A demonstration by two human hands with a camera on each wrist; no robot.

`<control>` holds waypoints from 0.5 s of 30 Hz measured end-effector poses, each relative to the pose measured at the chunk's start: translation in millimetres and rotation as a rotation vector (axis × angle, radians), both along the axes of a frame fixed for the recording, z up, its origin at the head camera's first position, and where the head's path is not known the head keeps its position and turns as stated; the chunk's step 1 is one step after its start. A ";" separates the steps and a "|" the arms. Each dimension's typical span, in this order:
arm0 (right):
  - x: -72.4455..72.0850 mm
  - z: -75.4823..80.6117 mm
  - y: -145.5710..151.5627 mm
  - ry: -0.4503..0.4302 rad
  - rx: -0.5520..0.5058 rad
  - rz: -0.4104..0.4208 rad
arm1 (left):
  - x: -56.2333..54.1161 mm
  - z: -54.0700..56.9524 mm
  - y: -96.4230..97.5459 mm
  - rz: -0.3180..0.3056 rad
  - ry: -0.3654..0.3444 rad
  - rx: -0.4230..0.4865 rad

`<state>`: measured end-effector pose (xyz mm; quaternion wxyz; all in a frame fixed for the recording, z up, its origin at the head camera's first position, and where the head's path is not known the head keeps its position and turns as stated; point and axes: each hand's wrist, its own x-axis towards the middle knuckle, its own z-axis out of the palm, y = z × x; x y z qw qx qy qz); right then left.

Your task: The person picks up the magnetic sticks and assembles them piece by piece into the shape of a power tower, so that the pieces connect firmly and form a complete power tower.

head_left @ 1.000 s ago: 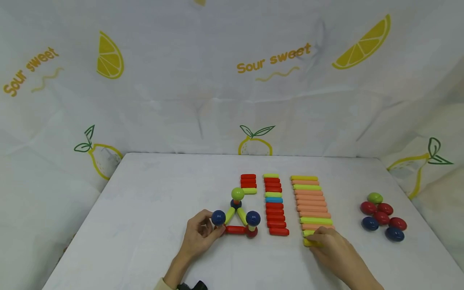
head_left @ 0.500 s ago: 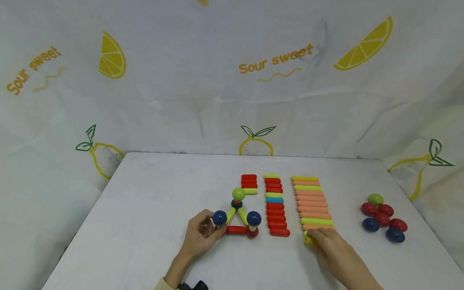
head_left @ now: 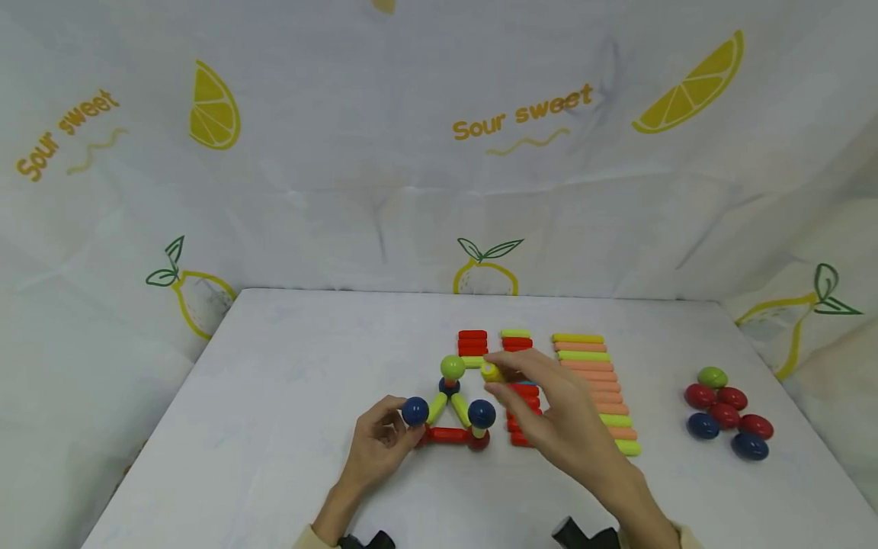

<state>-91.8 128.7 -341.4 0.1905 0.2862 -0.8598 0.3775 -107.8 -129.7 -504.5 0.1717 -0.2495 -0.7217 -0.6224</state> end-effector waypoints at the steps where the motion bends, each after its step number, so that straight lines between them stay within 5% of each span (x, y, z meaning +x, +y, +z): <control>1: -3.9 0.2 -6.9 -0.009 -0.024 0.047 | -0.6 -0.2 0.1 -0.003 0.015 0.003; 6: -19.3 -9.6 -30.9 -0.155 -0.060 0.236 | -2.3 0.4 1.2 -0.006 0.064 0.016; 15: -30.2 -31.7 -38.2 -0.337 0.063 0.275 | -1.7 2.8 2.1 0.018 0.056 -0.006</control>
